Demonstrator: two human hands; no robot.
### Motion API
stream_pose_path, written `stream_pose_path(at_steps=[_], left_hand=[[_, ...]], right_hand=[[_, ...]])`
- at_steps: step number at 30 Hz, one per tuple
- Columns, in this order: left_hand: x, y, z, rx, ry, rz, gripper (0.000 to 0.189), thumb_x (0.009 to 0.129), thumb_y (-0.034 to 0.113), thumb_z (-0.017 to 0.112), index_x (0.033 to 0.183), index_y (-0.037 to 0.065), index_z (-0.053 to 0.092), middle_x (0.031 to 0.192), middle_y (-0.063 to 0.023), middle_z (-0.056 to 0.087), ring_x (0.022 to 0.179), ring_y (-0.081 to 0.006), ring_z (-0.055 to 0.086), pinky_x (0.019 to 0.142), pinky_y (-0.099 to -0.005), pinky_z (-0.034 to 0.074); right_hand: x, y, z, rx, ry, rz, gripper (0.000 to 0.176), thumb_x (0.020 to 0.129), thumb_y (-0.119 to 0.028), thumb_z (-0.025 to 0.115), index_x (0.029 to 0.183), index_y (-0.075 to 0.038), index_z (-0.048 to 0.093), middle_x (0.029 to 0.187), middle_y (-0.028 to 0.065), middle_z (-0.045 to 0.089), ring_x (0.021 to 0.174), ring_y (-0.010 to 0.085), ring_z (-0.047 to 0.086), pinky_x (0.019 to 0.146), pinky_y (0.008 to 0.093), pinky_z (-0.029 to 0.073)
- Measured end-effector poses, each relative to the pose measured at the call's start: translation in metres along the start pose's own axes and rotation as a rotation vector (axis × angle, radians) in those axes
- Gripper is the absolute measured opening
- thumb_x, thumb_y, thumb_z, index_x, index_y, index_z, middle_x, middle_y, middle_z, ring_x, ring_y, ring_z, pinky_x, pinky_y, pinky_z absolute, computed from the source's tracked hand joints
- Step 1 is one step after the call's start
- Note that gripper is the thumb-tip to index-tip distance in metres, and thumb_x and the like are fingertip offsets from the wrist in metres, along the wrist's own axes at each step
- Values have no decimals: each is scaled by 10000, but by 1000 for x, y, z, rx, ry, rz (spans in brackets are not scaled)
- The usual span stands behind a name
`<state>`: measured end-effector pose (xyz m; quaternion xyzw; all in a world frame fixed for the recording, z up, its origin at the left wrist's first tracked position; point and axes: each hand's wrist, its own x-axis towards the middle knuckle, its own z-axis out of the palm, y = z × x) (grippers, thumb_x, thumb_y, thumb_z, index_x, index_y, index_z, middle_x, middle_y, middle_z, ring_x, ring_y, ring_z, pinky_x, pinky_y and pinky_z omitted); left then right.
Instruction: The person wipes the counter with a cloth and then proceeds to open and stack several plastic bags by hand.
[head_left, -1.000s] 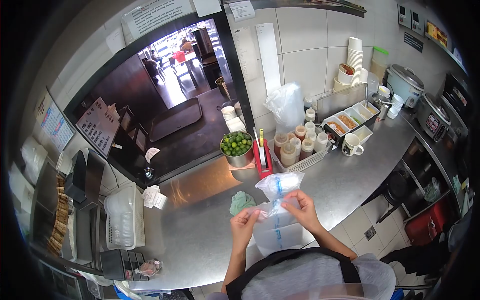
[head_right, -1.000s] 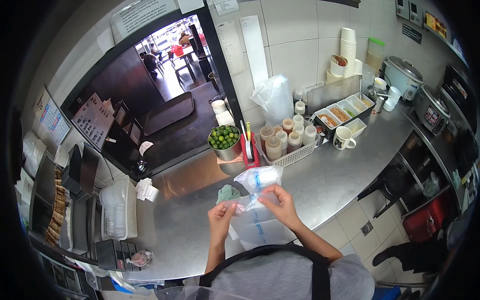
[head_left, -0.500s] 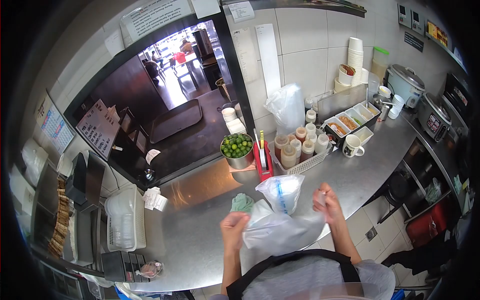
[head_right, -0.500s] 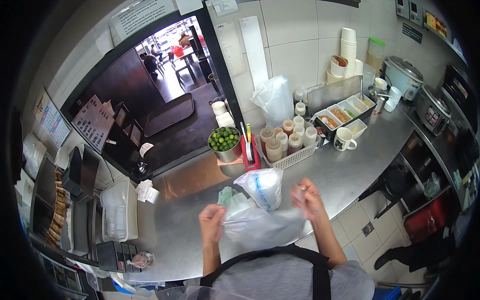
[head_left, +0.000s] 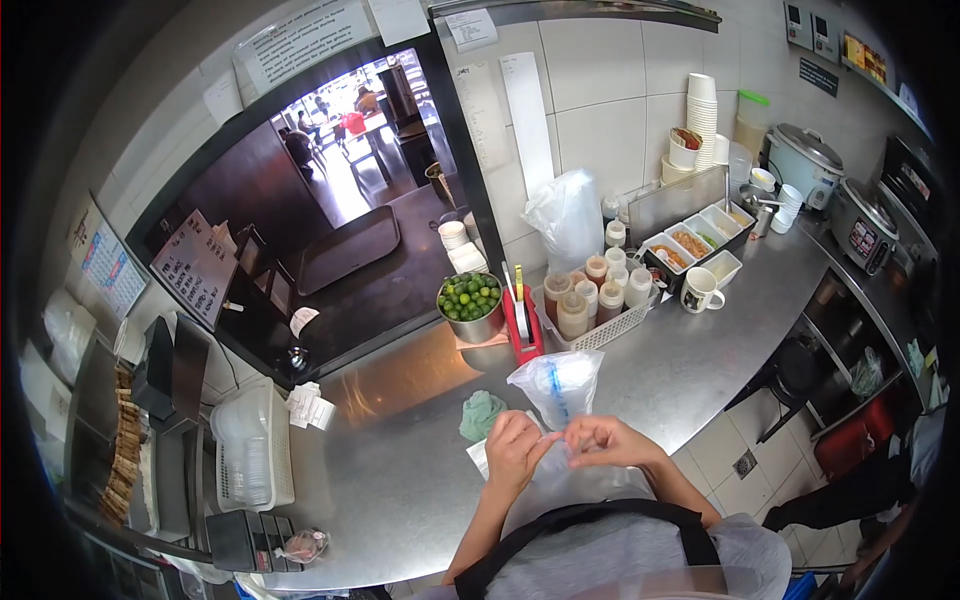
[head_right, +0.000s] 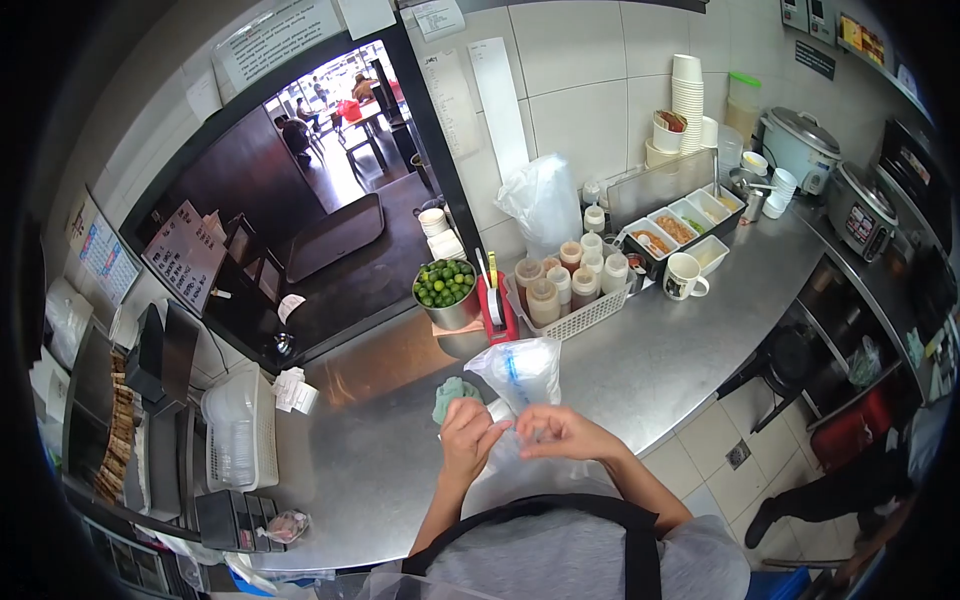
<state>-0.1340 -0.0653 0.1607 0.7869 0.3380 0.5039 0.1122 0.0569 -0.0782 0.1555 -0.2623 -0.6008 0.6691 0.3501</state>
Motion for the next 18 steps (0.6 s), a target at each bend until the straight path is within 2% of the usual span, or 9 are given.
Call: stream_pose_path(at_steps=[2,4,5,8,9,12,13,15,18], left_hand=[[-4,-5,1,-323,-21,-121,219,735,132,690,641,13,532,665,-39,473,645,-177,477,572,-274,366],[-18,-10,5,-1087,-131,-475,233,777,180,663,660,17,544,667,-13,486,639,-132,473,554,-251,357],[-26,-14,8,-1469,-189,-656,246,798,204,650,670,19,550,668,0,493,636,-110,471,545,-239,353],[-42,-33,12,-1360,-633,-815,365,826,373,600,672,47,541,665,-6,500,547,-108,439,473,-261,332],[-28,-19,12,-1207,-695,-649,362,820,389,603,704,52,539,653,-5,510,487,-88,413,436,-245,319],[-30,-45,19,-1437,-782,-231,276,879,304,541,784,46,573,642,19,508,512,-46,428,450,-201,332],[-33,-49,22,-1678,-642,-296,278,883,305,536,793,44,568,633,16,508,508,-50,431,441,-207,336],[-35,-46,24,-2138,-313,-425,280,891,308,526,811,41,557,616,10,507,499,-59,436,424,-220,346],[-21,-35,9,-1650,-714,-938,307,897,311,514,785,27,549,601,-15,524,484,-90,477,410,-262,399]], right_hand=[[-3,6,-15,-44,-227,110,117,852,-119,594,794,-18,606,829,-9,580,750,42,521,627,167,375],[-2,1,-25,-159,-420,235,147,865,-123,580,766,-17,599,821,3,574,723,51,513,632,174,380],[-1,1,-26,-223,-392,101,187,863,-151,582,741,-10,601,770,37,572,690,76,514,625,194,391],[-4,10,-22,258,-19,-242,231,864,-187,573,725,-5,601,717,61,567,704,85,532,596,197,389],[-5,10,-19,295,-3,-208,254,864,-214,563,741,2,612,661,66,563,664,103,544,577,200,394],[-9,18,-21,278,-209,128,262,870,-211,554,755,14,622,650,69,574,596,125,544,543,217,406],[-6,13,-19,79,-317,127,255,871,-199,552,756,16,628,627,63,576,533,138,531,499,236,409],[-8,20,-29,88,-375,40,281,866,-224,562,737,16,629,625,64,573,537,138,534,490,247,410],[-13,21,-39,323,-210,-154,331,838,-298,595,712,7,629,641,55,566,568,146,532,529,264,421]])
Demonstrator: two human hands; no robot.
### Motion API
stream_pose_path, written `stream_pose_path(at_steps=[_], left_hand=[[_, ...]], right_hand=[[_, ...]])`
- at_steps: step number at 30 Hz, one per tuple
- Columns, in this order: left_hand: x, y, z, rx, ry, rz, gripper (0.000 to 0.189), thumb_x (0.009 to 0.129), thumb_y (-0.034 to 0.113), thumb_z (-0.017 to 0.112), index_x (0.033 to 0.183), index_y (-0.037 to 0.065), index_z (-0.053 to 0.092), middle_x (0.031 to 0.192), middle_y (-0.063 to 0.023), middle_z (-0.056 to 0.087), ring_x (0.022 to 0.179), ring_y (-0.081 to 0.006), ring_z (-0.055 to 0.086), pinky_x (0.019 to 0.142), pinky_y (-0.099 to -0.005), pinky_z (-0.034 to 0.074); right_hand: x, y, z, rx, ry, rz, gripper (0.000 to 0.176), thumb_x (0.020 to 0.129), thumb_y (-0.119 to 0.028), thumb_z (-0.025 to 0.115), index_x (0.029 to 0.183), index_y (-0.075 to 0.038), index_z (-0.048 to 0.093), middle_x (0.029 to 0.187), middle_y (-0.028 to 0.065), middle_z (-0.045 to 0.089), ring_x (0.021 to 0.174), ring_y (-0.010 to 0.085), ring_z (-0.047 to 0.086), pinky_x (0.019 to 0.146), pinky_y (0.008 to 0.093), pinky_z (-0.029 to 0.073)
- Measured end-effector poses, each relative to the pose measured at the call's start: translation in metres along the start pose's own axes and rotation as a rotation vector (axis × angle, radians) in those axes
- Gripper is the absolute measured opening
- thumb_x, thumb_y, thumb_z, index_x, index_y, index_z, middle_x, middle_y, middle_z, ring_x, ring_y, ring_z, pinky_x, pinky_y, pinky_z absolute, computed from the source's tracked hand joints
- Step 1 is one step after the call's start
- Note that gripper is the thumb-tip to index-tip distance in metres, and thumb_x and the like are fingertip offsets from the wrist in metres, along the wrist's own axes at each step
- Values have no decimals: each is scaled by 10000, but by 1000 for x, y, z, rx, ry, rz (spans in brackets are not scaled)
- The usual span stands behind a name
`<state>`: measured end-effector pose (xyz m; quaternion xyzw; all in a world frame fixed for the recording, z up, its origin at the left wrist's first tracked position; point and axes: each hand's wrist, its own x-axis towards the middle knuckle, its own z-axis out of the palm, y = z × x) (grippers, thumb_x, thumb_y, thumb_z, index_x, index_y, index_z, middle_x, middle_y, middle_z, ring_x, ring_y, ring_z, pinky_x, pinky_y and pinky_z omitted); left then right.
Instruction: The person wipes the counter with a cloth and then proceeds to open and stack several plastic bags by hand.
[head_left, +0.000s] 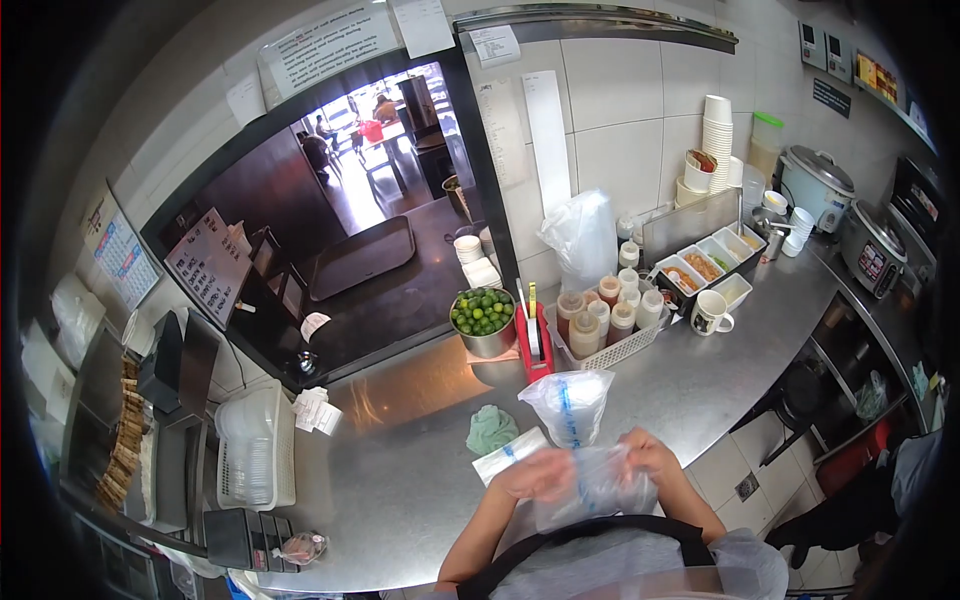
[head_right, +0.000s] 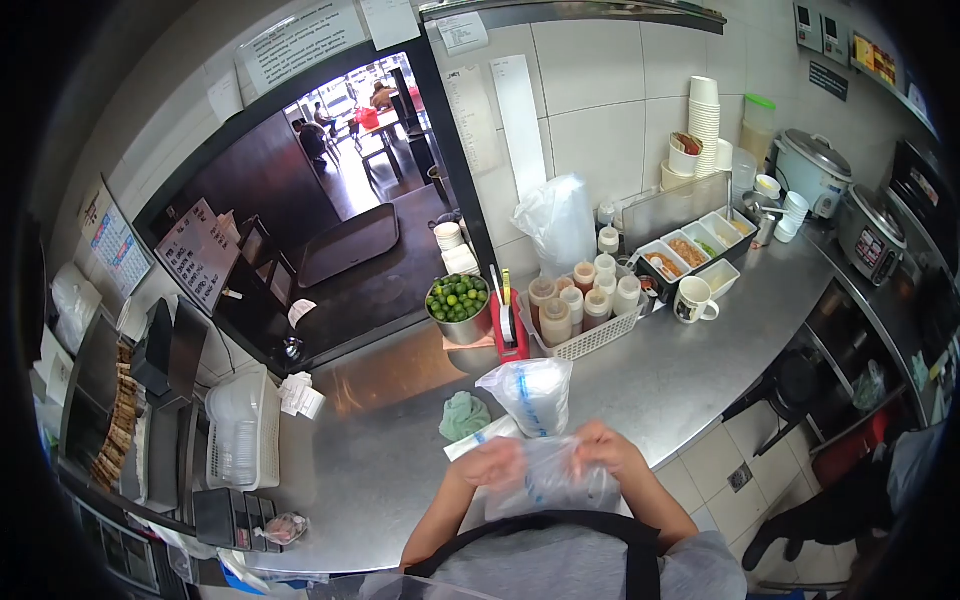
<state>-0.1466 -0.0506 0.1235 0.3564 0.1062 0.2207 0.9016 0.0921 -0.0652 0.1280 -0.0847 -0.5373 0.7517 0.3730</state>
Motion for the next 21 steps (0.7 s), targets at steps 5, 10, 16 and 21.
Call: stream_pose_path(at_steps=[5,10,16,21], left_hand=[[6,11,-22,339,-256,243,281,883,284,533,855,8,575,727,-79,587,542,-156,553,432,-288,448],[19,52,-1,620,286,402,170,877,174,559,868,6,582,711,-5,566,597,-60,512,539,-201,405],[63,49,-36,1020,829,679,63,878,104,532,858,49,556,700,45,472,628,-44,422,586,-195,371],[66,32,-54,761,812,586,71,892,131,513,895,65,484,735,39,447,675,-41,419,571,-189,369]], right_hand=[[7,4,-8,274,136,-212,380,778,-368,650,670,-5,621,662,62,565,633,160,528,575,276,421],[19,-23,-27,-36,263,-307,237,798,-223,645,681,-24,591,686,34,567,653,110,515,565,236,387],[61,-28,-30,-513,770,-327,61,809,-7,580,840,-40,540,702,-16,573,633,24,498,551,172,373],[70,-20,-34,-272,772,-149,73,816,-32,580,870,-34,531,705,1,570,600,42,517,504,181,394]])
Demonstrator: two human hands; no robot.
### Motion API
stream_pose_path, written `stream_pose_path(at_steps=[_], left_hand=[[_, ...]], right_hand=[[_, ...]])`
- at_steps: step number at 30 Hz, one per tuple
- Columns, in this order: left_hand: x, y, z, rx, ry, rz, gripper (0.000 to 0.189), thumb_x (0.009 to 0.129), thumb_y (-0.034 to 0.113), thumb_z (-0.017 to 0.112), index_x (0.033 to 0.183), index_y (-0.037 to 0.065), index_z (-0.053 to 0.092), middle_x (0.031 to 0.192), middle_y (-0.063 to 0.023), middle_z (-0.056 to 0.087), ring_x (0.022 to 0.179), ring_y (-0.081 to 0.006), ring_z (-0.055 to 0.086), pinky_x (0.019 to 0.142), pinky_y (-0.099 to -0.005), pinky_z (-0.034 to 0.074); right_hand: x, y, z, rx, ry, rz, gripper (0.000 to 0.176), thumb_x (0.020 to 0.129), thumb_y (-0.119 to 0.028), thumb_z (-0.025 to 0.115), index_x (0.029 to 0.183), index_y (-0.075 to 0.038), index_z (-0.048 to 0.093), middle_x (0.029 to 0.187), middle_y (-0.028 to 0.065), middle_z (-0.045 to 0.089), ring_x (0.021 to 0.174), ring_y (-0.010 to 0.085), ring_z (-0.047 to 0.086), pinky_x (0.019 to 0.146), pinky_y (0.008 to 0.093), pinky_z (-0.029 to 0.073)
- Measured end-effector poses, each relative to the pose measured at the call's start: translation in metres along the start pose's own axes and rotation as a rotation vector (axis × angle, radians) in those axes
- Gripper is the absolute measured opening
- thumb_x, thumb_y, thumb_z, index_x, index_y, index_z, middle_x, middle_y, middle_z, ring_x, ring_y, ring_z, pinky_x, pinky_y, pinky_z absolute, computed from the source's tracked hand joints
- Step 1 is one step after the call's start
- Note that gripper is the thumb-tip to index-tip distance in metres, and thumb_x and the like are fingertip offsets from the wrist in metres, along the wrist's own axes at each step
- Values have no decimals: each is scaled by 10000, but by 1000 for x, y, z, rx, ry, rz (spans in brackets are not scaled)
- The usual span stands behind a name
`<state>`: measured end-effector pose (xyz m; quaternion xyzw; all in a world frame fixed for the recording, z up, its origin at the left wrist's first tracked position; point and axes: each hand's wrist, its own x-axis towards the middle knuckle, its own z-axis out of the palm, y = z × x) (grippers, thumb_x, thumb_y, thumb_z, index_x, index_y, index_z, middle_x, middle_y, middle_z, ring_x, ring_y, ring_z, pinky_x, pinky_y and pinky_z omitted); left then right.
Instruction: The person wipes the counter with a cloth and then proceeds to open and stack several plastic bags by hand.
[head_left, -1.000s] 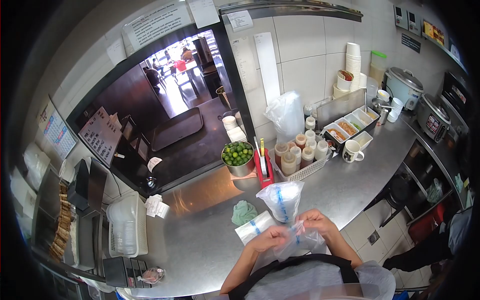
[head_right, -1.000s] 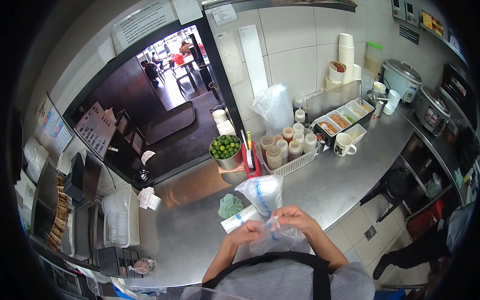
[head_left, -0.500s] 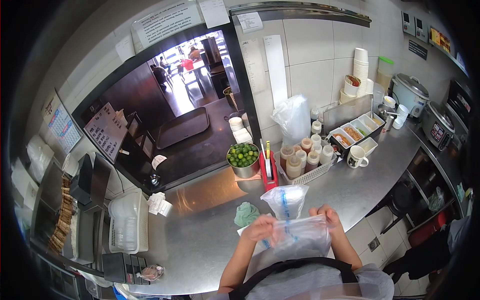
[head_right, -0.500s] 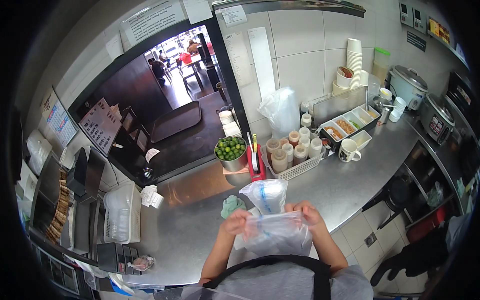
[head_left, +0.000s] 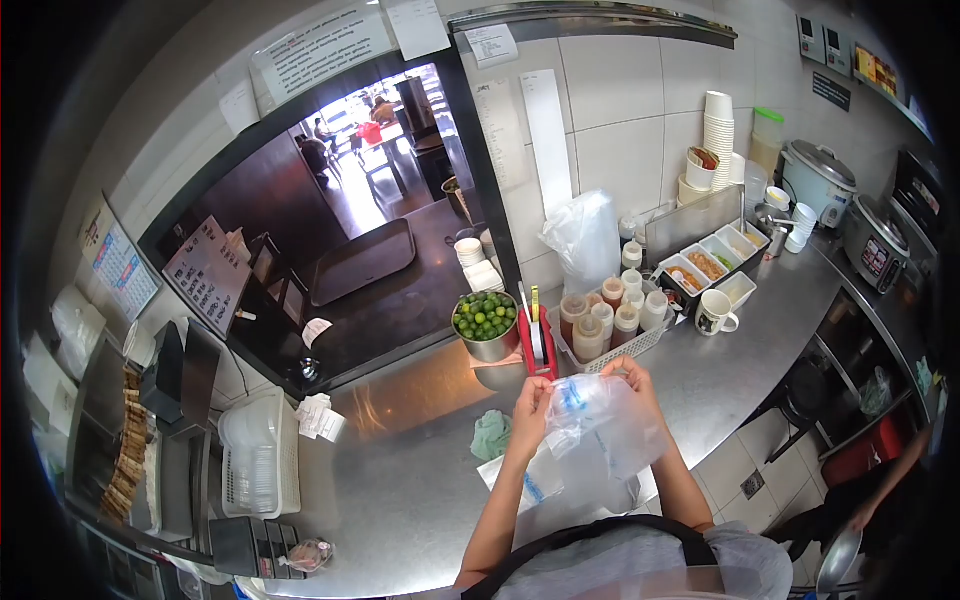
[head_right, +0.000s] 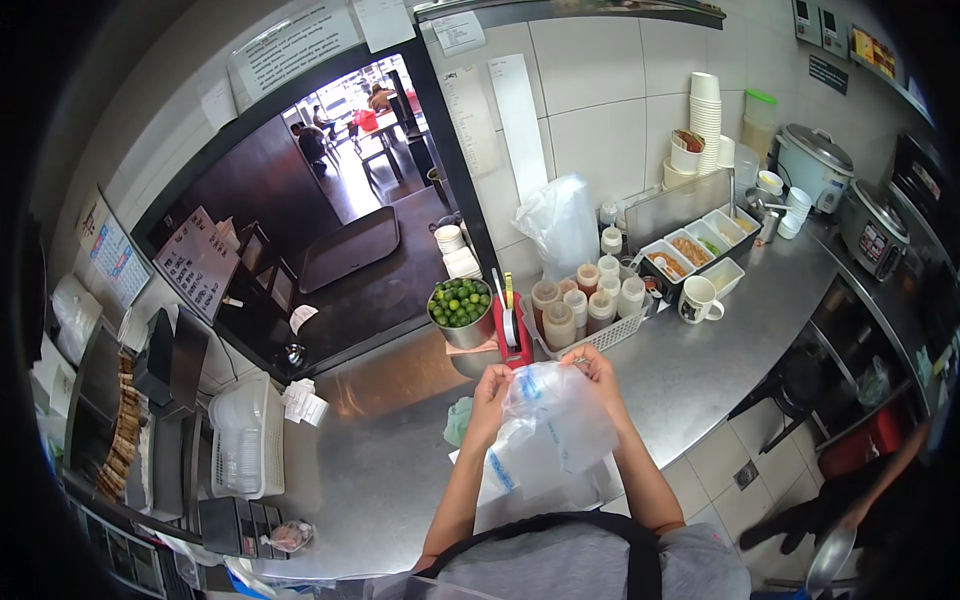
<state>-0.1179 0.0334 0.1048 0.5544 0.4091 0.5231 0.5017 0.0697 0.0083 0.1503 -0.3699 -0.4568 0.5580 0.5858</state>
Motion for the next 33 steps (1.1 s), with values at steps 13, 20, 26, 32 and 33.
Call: stream_pose_path(at_steps=[13,20,26,32,33], left_hand=[[-21,-109,-1,345,29,-323,376,779,43,523,1154,43,489,798,-79,603,740,-200,596,650,-323,469],[-26,-36,-23,-156,-210,132,783,644,181,777,1293,58,356,1228,-101,446,1071,-231,490,909,-330,396],[-30,-73,26,43,-160,125,686,563,244,835,1095,-28,498,1007,-86,581,899,-210,558,826,-340,440],[-43,-85,12,329,-79,195,800,587,413,800,1135,-56,452,1123,-179,504,1056,-270,466,927,-402,348],[-52,-70,20,345,68,374,826,601,445,781,1156,-56,430,1157,-191,469,1082,-285,433,943,-414,320]], right_hand=[[5,157,-51,-567,224,-113,41,773,-17,482,812,-20,472,650,110,571,594,229,578,551,339,429],[0,150,-42,-779,297,-142,96,781,-63,502,873,-41,489,741,172,599,720,346,604,628,412,448],[-2,175,-62,-595,275,-138,144,828,-146,530,914,-32,514,753,122,591,695,228,589,619,337,449],[-45,97,-56,-96,244,215,292,911,-373,458,959,-86,496,851,-2,488,810,99,448,740,233,372],[-51,81,-57,-72,214,213,287,915,-372,449,975,-93,483,862,-3,481,822,93,441,747,233,366]])
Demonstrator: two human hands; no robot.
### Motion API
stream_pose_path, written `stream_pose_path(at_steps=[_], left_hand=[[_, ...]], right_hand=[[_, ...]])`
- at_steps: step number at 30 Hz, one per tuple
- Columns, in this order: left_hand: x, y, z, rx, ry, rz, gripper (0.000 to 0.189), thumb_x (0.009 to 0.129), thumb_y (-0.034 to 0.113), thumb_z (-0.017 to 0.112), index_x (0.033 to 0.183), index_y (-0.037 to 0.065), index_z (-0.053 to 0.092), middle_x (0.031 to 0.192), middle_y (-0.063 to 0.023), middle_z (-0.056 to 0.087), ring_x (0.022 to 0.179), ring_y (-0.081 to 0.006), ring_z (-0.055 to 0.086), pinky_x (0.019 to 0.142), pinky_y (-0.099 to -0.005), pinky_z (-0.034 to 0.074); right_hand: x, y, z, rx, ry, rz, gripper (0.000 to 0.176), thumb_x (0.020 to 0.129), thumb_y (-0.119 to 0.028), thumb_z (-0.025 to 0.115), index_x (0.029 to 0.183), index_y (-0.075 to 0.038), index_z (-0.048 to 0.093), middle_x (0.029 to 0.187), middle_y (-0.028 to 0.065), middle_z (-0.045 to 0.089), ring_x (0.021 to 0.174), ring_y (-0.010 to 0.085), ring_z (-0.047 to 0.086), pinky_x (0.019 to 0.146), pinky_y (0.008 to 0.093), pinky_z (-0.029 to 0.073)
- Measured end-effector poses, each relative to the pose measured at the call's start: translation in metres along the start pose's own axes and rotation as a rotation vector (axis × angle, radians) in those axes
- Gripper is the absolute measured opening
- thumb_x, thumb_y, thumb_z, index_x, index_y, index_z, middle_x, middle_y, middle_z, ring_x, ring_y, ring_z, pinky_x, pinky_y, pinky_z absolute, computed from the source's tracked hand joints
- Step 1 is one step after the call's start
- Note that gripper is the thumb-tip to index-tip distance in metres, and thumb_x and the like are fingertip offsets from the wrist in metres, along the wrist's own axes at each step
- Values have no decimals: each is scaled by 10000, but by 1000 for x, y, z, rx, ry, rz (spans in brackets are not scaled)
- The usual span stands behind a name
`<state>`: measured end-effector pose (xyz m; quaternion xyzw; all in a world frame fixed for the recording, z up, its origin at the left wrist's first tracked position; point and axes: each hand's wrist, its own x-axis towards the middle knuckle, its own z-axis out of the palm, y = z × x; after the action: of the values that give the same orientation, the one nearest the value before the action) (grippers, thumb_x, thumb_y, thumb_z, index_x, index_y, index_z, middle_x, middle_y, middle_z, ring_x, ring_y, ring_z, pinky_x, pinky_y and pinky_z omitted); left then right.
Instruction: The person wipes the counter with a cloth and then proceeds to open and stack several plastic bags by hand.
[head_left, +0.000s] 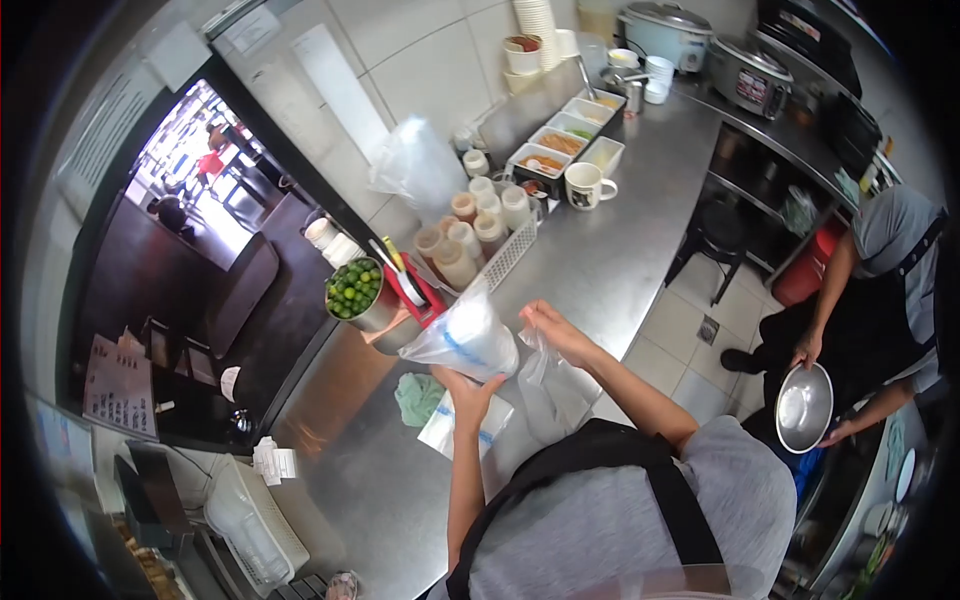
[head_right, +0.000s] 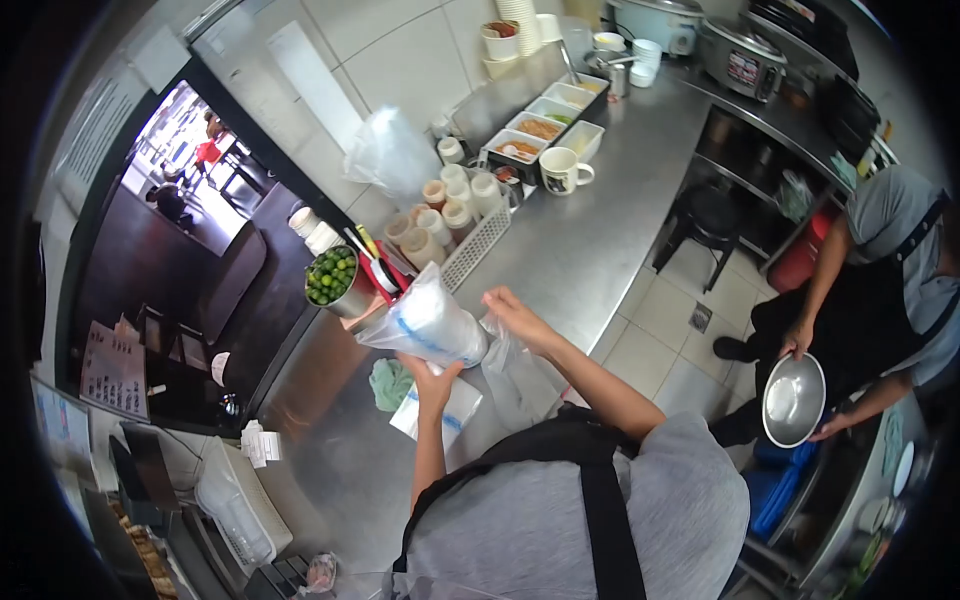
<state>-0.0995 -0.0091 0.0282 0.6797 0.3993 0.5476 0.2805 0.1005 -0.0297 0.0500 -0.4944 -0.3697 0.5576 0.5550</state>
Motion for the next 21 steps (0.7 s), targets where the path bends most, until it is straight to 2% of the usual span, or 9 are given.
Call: stream_pose_path(at_steps=[2,4,5,8,9,12,15,18,21], left_hand=[[-4,26,-4,120,162,216,875,616,489,754,1196,-51,384,1205,-205,406,1115,-306,379,957,-427,279],[-17,45,-14,287,150,332,919,620,513,735,1235,-41,338,1233,-209,349,1127,-317,335,953,-430,255],[-14,67,-15,290,94,390,783,644,440,743,1192,-18,422,1120,-172,449,1031,-288,426,848,-383,348],[3,113,-9,129,-205,111,577,706,309,722,1140,-2,500,1042,-114,507,932,-224,490,735,-307,398],[10,125,-2,54,-149,118,389,739,181,703,1062,15,565,928,-68,549,847,-194,539,684,-274,412],[14,114,7,-6,-243,12,443,705,60,709,1110,14,534,961,-66,540,868,-163,548,692,-256,428],[12,107,10,-416,-157,-231,505,675,-30,703,1139,11,506,971,-49,540,856,-135,551,699,-244,445],[11,112,4,-594,-235,-323,563,661,-59,705,1168,6,469,994,-33,531,843,-124,553,717,-234,451],[13,113,-5,-496,-288,-328,265,711,-37,676,960,-11,590,859,-34,572,807,-124,552,748,-230,419]], right_hand=[[-19,-28,-4,42,-68,-11,279,922,-370,432,1008,-105,458,884,-6,467,846,82,428,762,234,352],[-34,-44,-2,77,-121,-92,260,933,-353,410,1027,-112,439,916,-4,456,867,77,413,777,238,338],[-40,-51,1,89,-154,-133,251,938,-344,399,1037,-116,429,932,-4,451,877,75,405,785,240,331],[-57,-70,19,131,-189,-135,211,944,-311,387,1046,-129,419,932,-5,449,832,83,408,760,230,339],[-59,-71,23,116,-218,-162,203,943,-300,389,1046,-127,416,939,-4,446,821,83,398,756,230,336],[-64,-72,33,105,-270,-226,181,940,-268,400,1048,-123,411,948,-1,440,790,84,369,746,229,326],[-65,-75,37,158,-250,-241,166,934,-245,411,1045,-122,417,945,-3,442,774,86,356,740,228,316],[-65,-74,31,235,-274,-235,153,930,-227,411,1040,-121,423,954,-1,449,776,87,361,740,227,310],[-68,-82,32,250,-286,-228,164,919,-214,438,1045,-110,436,958,1,466,771,83,360,742,233,314]])
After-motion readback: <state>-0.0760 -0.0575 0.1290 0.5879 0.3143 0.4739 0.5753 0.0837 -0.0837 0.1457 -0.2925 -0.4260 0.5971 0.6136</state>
